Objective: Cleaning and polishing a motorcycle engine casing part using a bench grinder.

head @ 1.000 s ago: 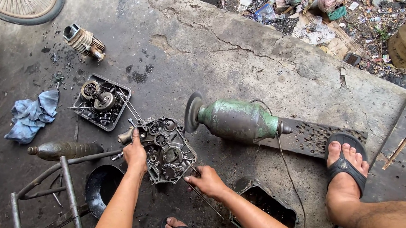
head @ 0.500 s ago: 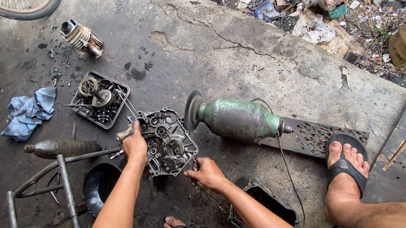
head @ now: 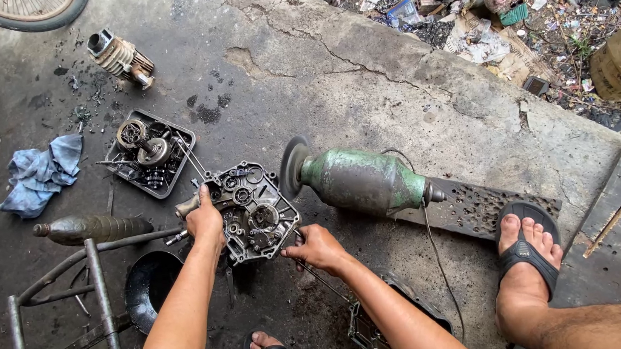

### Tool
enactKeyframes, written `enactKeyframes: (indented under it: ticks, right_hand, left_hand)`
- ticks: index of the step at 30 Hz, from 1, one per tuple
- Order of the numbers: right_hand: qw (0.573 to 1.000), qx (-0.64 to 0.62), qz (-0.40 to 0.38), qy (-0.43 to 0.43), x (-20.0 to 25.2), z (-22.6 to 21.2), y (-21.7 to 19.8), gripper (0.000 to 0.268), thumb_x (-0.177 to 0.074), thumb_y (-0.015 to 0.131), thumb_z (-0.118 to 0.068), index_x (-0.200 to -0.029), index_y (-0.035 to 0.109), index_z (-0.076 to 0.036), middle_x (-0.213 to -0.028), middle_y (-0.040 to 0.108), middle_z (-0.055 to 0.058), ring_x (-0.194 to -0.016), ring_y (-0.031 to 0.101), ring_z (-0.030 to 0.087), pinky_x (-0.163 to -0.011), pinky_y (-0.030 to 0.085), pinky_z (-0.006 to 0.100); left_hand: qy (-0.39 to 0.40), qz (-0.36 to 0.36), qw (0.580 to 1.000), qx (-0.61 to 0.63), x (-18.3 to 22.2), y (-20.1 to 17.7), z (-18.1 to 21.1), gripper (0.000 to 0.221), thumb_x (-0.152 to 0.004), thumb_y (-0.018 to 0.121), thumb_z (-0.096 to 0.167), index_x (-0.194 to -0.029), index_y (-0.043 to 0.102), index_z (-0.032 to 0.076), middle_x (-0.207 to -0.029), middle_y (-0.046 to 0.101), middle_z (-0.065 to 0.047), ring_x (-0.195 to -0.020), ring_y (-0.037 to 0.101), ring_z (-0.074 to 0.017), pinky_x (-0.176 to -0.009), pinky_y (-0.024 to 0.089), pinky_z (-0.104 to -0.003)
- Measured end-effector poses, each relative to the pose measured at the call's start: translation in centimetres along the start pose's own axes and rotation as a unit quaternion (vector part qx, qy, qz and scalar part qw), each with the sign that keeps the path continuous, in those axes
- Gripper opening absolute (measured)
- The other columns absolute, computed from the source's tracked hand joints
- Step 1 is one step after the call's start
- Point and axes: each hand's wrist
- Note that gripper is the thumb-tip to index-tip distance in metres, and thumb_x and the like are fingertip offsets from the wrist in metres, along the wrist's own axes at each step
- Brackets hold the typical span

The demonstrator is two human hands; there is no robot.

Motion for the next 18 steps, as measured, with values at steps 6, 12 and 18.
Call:
enactKeyframes:
  ticks: [6, 12, 18]
  right_hand:
    - [1.0, 0.014, -0.005, 0.004, -0.7, 1.6, -0.6, 0.027, -0.083, 0.085, -0.024, -0.085, 0.072, -0.001, -0.067, 0.068, 0.002, -0.056, 0.07, 0.013, -0.056, 0.053, 0.032]
    - [0.995, 0.097, 0.015, 0.002, -0.5, 0.4, -0.7, 0.031, -0.084, 0.084, -0.029, -0.08, 0.066, -0.004, -0.068, 0.071, 0.004, -0.06, 0.071, 0.013, -0.06, 0.054, 0.033]
    - [0.994, 0.106, 0.025, -0.008, -0.6, 0.6, -0.5, 0.038, -0.085, 0.082, -0.035, -0.078, 0.06, -0.004, -0.068, 0.073, 0.007, -0.062, 0.074, 0.014, -0.064, 0.058, 0.036]
  left_hand:
    - [-0.014, -0.001, 1.0, -0.012, 0.7, 0.1, -0.6, 0.092, -0.092, 0.063, 0.071, -0.122, 0.064, -0.016, -0.13, 0.063, -0.03, -0.12, 0.062, -0.0385, -0.101, 0.049, -0.046]
    - [-0.013, -0.022, 0.997, 0.067, 1.7, -0.9, 0.3, 0.087, -0.092, 0.061, 0.07, -0.102, 0.07, -0.016, -0.112, 0.073, -0.024, -0.1, 0.067, -0.0334, -0.088, 0.053, -0.048]
    - [0.029, -0.019, 0.997, 0.074, 0.6, -0.5, -0.7, 0.079, -0.096, 0.057, 0.069, -0.087, 0.07, -0.009, -0.093, 0.071, -0.016, -0.08, 0.062, -0.0241, -0.076, 0.051, -0.045]
Point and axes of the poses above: each hand's wrist, its own x-axis away from the middle knuckle, its own y-axis out of the palm, z = x × y
